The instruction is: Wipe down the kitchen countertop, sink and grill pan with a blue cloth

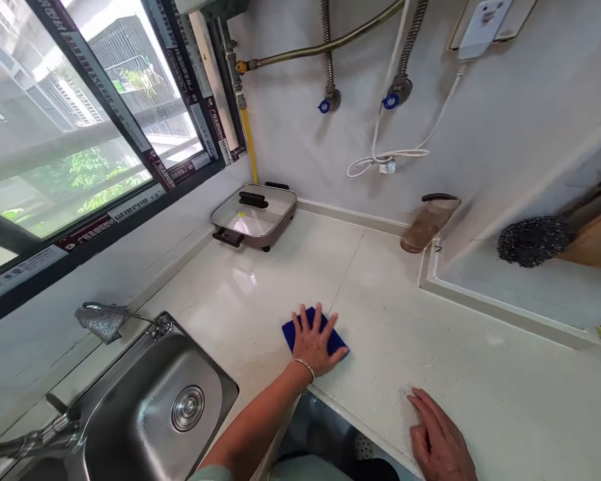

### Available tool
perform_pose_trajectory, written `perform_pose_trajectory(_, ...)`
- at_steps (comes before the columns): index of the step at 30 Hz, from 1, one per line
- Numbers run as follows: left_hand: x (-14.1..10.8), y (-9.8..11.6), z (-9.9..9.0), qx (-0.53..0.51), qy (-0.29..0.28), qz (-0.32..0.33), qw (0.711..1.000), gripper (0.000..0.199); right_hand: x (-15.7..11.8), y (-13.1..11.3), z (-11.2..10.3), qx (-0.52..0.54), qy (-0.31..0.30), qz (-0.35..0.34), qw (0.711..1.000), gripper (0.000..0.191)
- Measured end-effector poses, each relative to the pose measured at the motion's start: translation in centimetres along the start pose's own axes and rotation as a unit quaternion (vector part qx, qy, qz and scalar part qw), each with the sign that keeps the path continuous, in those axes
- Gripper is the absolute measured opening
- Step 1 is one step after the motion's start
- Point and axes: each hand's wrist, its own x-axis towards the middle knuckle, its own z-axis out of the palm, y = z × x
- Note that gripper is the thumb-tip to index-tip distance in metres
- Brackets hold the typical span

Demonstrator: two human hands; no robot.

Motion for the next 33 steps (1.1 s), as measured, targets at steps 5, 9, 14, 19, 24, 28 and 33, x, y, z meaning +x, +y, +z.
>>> perform_pose_trajectory(5, -3.3, -0.7, -1.4, -0.049, -0.058, 0.041, 0.996, 0.074, -0.3, 0.3, -0.5, 0.006, -0.016, -0.014, 1.000, 0.047)
perform_pose_trajectory(9, -6.1, -4.6, -3.2, -0.046, -0.041, -0.009, 0.998, 0.072, -0.5, 0.5, -0.6, -0.001, -0.031, -0.009, 0.999, 0.046)
perform_pose_trajectory(14, -7.1, -10.3, -5.8, 0.003, -0.001, -0.113, 0.994, 0.066, -0.7, 0.7, -0.6, 0.011, -0.041, 0.000, 0.999, 0.048)
perform_pose_trajectory(19, -5.0, -16.7, -8.1, 0.066, 0.021, -0.228, 0.971, 0.058, -0.8, 1.0, -0.7, 0.002, -0.058, 0.005, 0.998, 0.050)
perform_pose_trajectory(24, -2.9, -24.7, -11.4, 0.097, 0.026, -0.394, 0.913, 0.062, -1.0, 0.8, -0.9, -0.001, -0.066, 0.001, 0.998, 0.052)
perform_pose_trajectory(28, -2.3, -29.6, -13.5, 0.100, 0.081, -0.509, 0.851, 0.059, -1.0, 0.7, -0.9, 0.004, -0.066, 0.012, 0.998, 0.052)
perform_pose_trajectory(33, -2.1, -31.0, -13.6, 0.133, 0.129, -0.541, 0.821, 0.061, -0.8, 0.6, -0.8, -0.003, -0.053, 0.013, 0.999, 0.051)
